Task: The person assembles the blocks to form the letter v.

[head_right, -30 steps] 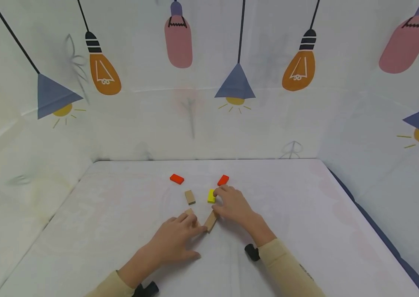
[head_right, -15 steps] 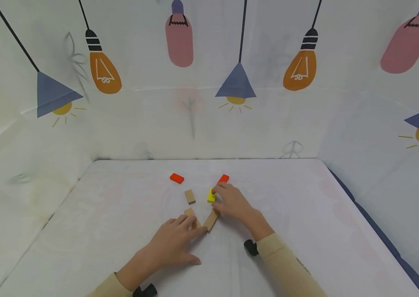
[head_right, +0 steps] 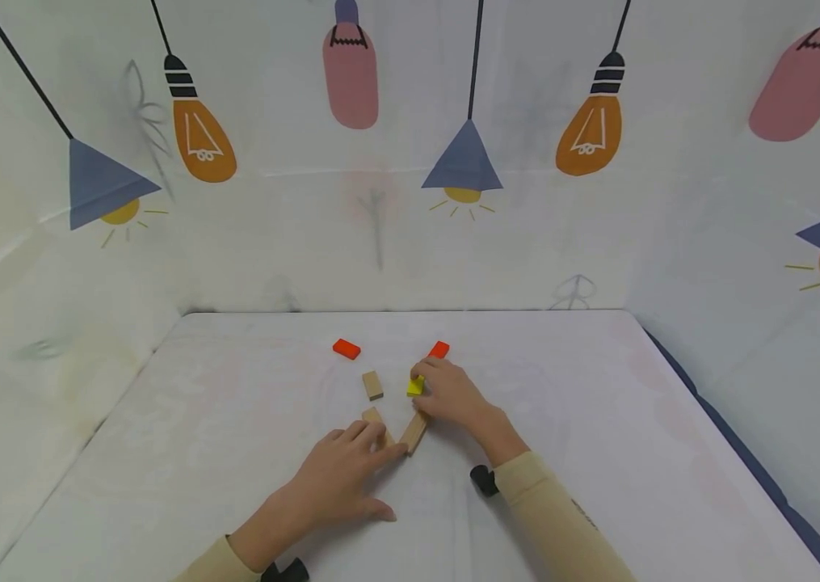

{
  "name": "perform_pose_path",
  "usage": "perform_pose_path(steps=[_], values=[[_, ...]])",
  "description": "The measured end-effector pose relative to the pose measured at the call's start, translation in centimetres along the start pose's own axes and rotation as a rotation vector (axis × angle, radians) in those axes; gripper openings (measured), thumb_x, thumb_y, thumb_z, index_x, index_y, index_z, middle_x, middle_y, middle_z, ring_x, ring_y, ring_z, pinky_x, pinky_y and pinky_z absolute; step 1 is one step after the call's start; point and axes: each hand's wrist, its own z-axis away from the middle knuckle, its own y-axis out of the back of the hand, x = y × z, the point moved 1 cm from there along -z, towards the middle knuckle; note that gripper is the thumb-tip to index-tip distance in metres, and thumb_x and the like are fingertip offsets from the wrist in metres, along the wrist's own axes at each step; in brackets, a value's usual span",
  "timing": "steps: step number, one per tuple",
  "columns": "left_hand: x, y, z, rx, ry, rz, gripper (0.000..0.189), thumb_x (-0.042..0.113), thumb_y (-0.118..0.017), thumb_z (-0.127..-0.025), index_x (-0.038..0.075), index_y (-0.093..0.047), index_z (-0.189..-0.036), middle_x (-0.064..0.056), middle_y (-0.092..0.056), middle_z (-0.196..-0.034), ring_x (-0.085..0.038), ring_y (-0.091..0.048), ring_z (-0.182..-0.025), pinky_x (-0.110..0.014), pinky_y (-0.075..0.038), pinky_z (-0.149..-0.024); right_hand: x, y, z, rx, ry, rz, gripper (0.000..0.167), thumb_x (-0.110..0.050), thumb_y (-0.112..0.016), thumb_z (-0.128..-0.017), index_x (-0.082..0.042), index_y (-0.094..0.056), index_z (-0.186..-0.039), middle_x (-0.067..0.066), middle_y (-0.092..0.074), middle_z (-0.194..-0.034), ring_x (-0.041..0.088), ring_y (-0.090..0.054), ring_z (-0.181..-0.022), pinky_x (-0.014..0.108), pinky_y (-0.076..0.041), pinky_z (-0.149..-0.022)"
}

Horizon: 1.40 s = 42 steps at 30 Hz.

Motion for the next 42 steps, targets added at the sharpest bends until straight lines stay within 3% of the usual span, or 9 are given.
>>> perform_pose_path(steps=[7, 17, 34, 42], values=[[0.1, 0.2, -0.1, -0.018, 0.009, 0.012, 0.081, 0.078, -0.069, -0.070, 0.036, -0.056, -0.138, 0.005, -0.052, -0.118, -0.013, -0.047, -0.110, -0.036, -0.050, -0.082, -0.4, 0.4, -0.1, 0.013, 0.002, 0.024, 0.027, -0.017, -0.071, -0.082, -0.014, -0.065, -0.108, 0.002, -0.064, -0.119, 0.019, -0.058, -0.102, 0.041, -0.049, -0.093], [0.2, 0.3, 0.0, -0.016, 0.021, -0.006, 0.082, 0.079, -0.068, -0.068, 0.038, -0.056, -0.139, 0.004, -0.051, -0.118, -0.014, -0.047, -0.110, -0.037, -0.050, -0.081, -0.3, 0.8, -0.1, 0.030, 0.010, 0.055, 0.024, -0.019, -0.073, -0.081, -0.015, -0.067, -0.104, 0.001, -0.067, -0.108, 0.018, -0.057, -0.097, 0.040, -0.050, -0.090], [-0.1, 0.0, 0.0, -0.039, 0.020, 0.017, 0.083, 0.080, -0.067, -0.069, 0.037, -0.054, -0.140, 0.004, -0.050, -0.121, -0.015, -0.045, -0.110, -0.038, -0.050, -0.081, -0.6, 1.4, 0.7, 0.028, -0.036, 0.040, 0.024, -0.022, -0.073, -0.082, -0.018, -0.068, -0.105, -0.001, -0.067, -0.110, 0.019, -0.056, -0.102, 0.040, -0.049, -0.093], [-0.1, -0.1, -0.1, -0.060, 0.027, 0.021, 0.082, 0.080, -0.065, -0.071, 0.039, -0.053, -0.141, 0.003, -0.051, -0.126, -0.017, -0.046, -0.116, -0.042, -0.049, -0.085, -0.3, 1.6, 1.6, 0.054, -0.034, 0.020, 0.023, -0.022, -0.072, -0.083, -0.016, -0.068, -0.105, 0.003, -0.067, -0.118, 0.024, -0.058, -0.115, 0.044, -0.048, -0.099]])
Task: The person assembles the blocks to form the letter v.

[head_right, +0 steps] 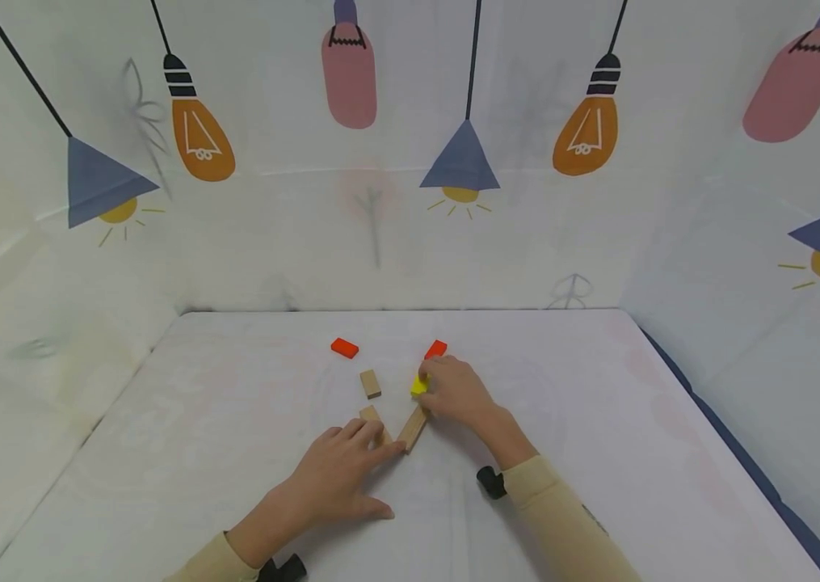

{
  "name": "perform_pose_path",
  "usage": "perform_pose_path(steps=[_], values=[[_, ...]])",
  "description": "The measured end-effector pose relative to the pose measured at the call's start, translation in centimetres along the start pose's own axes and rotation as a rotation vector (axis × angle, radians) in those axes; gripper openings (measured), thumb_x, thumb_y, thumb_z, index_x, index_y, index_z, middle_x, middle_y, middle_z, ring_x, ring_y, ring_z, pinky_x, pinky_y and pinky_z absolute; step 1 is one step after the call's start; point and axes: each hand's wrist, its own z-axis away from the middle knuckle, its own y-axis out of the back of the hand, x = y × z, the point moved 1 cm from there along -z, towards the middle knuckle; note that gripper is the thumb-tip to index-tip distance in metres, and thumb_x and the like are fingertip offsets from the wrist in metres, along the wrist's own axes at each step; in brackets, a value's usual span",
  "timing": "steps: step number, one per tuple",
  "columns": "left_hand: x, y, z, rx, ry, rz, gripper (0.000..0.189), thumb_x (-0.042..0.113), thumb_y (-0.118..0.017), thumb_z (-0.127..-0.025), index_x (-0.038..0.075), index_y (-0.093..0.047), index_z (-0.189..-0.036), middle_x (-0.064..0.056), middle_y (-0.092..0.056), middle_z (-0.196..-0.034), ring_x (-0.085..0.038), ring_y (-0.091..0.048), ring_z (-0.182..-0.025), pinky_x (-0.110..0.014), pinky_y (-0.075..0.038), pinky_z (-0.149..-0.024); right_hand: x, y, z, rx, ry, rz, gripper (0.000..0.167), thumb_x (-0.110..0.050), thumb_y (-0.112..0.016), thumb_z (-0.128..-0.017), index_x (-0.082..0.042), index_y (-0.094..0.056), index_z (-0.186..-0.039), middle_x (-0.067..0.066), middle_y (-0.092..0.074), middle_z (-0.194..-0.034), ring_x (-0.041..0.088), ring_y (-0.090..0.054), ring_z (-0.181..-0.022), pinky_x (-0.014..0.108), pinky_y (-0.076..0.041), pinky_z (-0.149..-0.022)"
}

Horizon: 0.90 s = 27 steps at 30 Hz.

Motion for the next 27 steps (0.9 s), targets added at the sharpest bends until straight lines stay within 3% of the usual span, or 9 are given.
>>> perform_pose_path(steps=[11, 19, 27], values=[[0.2, 0.0, 0.0, 0.007, -0.001, 0.004, 0.079, 0.079, -0.065, -0.073, 0.039, -0.053, -0.141, 0.003, -0.051, -0.125, -0.016, -0.046, -0.115, -0.041, -0.049, -0.085, 0.6, 0.2, 0.9, 0.012, 0.019, -0.006, 0.021, -0.022, -0.073, -0.083, -0.016, -0.067, -0.102, 0.000, -0.067, -0.107, 0.022, -0.059, -0.105, 0.044, -0.049, -0.095], [0.2, -0.1, 0.0, 0.038, -0.008, -0.014, 0.077, 0.078, -0.065, -0.074, 0.038, -0.054, -0.140, 0.003, -0.051, -0.124, -0.016, -0.047, -0.114, -0.040, -0.049, -0.084, 0.8, 0.3, 1.3, 0.033, 0.031, -0.016, 0.021, -0.020, -0.074, -0.082, -0.016, -0.067, -0.102, 0.003, -0.066, -0.115, 0.025, -0.059, -0.111, 0.047, -0.048, -0.099], [0.3, -0.2, 0.1, 0.061, -0.007, -0.014, 0.077, 0.078, -0.064, -0.074, 0.037, -0.055, -0.138, 0.003, -0.052, -0.121, -0.016, -0.047, -0.112, -0.040, -0.049, -0.085, 0.9, 0.4, 1.6, 0.014, 0.020, -0.020, 0.021, -0.017, -0.072, -0.083, -0.015, -0.067, -0.104, 0.003, -0.067, -0.118, 0.023, -0.059, -0.107, 0.045, -0.048, -0.099]])
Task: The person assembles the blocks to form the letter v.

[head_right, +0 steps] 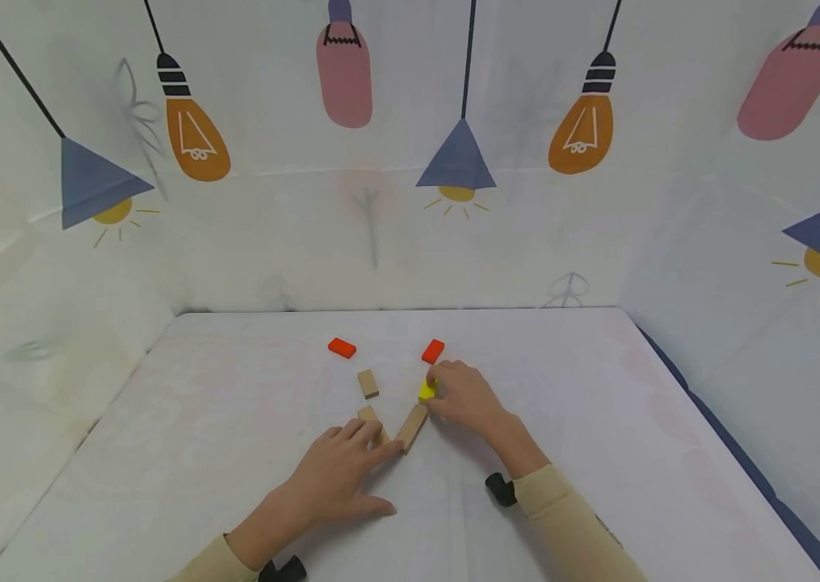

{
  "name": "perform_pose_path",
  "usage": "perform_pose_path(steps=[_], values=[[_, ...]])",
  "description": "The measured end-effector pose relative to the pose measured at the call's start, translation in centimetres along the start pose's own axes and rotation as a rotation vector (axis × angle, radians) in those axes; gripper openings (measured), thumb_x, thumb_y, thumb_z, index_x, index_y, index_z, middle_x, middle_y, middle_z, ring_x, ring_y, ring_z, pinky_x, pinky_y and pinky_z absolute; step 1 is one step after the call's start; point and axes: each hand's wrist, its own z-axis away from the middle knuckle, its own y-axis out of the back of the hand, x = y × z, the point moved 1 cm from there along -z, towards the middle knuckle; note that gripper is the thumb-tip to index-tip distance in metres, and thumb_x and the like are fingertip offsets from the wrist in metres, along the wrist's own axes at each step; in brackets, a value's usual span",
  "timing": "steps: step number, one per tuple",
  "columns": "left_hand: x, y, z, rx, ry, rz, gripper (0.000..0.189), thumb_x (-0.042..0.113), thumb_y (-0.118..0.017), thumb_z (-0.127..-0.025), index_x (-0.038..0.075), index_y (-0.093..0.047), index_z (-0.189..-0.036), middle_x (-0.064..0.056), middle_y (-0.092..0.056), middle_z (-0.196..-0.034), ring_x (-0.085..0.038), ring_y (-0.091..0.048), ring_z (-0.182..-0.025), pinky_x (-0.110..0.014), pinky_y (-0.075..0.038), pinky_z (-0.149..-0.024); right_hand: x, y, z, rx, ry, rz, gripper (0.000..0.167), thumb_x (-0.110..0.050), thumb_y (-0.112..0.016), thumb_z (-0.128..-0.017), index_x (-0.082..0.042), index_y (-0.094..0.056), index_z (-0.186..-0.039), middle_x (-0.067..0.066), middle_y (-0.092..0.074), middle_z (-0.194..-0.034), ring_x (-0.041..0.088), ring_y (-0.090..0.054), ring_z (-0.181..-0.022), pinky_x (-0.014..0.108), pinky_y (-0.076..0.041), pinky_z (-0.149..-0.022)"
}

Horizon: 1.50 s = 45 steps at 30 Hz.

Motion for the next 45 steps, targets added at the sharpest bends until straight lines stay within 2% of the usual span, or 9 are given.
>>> perform_pose_path(steps=[5, 15, 25, 38, 45], values=[[0.05, -0.03, 0.00, 0.020, -0.008, -0.004, 0.077, 0.078, -0.065, -0.074, 0.036, -0.057, -0.137, 0.003, -0.052, -0.120, -0.015, -0.048, -0.111, -0.039, -0.049, -0.084, 0.11, -0.04, 0.14, -0.014, -0.022, 0.010, 0.021, -0.017, -0.071, -0.083, -0.014, -0.067, -0.103, 0.003, -0.067, -0.116, 0.023, -0.058, -0.105, 0.045, -0.049, -0.097], [0.06, 0.17, 0.00, -0.027, 0.012, -0.002, 0.077, 0.077, -0.065, -0.074, 0.037, -0.055, -0.139, 0.003, -0.051, -0.123, -0.016, -0.047, -0.113, -0.040, -0.049, -0.086, 0.15, -0.55, 0.11, -0.020, -0.022, 0.045, 0.019, -0.017, -0.072, -0.083, -0.016, -0.067, -0.102, -0.001, -0.067, -0.106, 0.019, -0.057, -0.098, 0.041, -0.050, -0.094], [0.01, 0.22, -0.04, -0.038, 0.012, 0.016, 0.076, 0.076, -0.066, -0.075, 0.037, -0.054, -0.139, 0.003, -0.052, -0.123, -0.017, -0.047, -0.113, -0.041, -0.049, -0.087, -0.03, -0.86, 0.09, -0.009, -0.020, 0.105, 0.017, -0.020, -0.072, -0.084, -0.016, -0.067, -0.100, -0.003, -0.065, -0.102, 0.017, -0.056, -0.092, 0.038, -0.051, -0.090], [-0.01, 0.16, -0.01, -0.003, 0.003, -0.002, 0.076, 0.076, -0.066, -0.074, 0.037, -0.055, -0.138, 0.003, -0.052, -0.119, -0.016, -0.047, -0.110, -0.039, -0.049, -0.084, -0.41, -0.66, 0.29, -0.012, -0.029, 0.097, 0.014, -0.020, -0.068, -0.087, -0.017, -0.067, -0.100, -0.003, -0.064, -0.102, 0.017, -0.055, -0.093, 0.039, -0.050, -0.091], [-0.06, 0.16, -0.12, -0.030, 0.009, 0.011, 0.076, 0.076, -0.066, -0.075, 0.037, -0.055, -0.139, 0.004, -0.052, -0.120, -0.016, -0.047, -0.111, -0.039, -0.048, -0.086, -0.42, -0.60, 0.32, -0.020, -0.023, 0.089, 0.013, -0.020, -0.068, -0.087, -0.017, -0.067, -0.101, -0.003, -0.064, -0.101, 0.017, -0.055, -0.093, 0.038, -0.050, -0.090]])
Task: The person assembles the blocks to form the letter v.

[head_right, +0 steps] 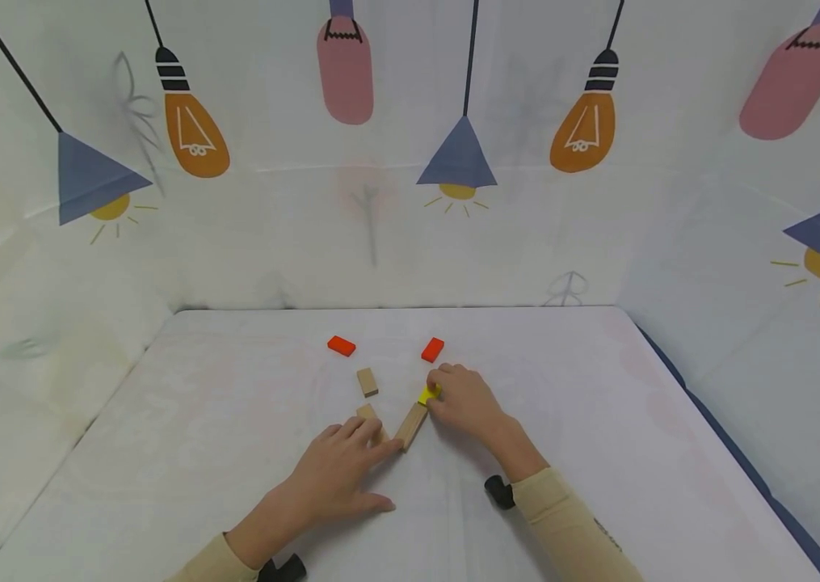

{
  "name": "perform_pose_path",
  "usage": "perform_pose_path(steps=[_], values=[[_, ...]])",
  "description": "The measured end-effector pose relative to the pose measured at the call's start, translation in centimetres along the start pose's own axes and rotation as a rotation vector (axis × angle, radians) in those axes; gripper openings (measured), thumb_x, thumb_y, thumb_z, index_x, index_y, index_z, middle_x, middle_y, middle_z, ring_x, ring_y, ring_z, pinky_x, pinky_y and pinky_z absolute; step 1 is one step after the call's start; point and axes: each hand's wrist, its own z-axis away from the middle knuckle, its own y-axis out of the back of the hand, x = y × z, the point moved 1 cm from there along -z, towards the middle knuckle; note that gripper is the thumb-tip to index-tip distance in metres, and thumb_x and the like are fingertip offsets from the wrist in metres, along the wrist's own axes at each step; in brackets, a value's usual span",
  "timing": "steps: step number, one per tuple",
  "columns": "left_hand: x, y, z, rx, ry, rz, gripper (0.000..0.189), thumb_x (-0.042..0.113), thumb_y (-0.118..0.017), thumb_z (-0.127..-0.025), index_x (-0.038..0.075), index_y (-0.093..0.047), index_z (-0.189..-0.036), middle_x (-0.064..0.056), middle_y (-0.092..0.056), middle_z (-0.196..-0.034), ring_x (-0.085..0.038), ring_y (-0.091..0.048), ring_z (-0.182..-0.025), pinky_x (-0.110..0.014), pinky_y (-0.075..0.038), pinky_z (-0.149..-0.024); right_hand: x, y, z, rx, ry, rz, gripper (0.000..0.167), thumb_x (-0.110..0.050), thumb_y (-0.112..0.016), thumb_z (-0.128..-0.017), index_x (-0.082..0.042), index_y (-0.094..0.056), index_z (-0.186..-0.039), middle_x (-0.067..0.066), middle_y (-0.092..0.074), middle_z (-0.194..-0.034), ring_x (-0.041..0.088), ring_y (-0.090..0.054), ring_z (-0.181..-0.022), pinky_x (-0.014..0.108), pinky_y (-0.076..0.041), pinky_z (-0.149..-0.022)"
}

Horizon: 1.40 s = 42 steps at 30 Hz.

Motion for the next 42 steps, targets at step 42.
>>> perform_pose_path(steps=[42], values=[[0.18, 0.09, -0.18, -0.014, 0.009, -0.006, 0.076, 0.076, -0.066, -0.075, 0.038, -0.054, -0.139, 0.003, -0.051, -0.116, -0.017, -0.046, -0.108, -0.040, -0.048, -0.084, -0.24, -0.22, -0.24, -0.019, -0.003, 0.015, 0.014, -0.018, -0.069, -0.087, -0.017, -0.067, -0.101, -0.003, -0.063, -0.100, 0.016, -0.054, -0.091, 0.037, -0.050, -0.088]])
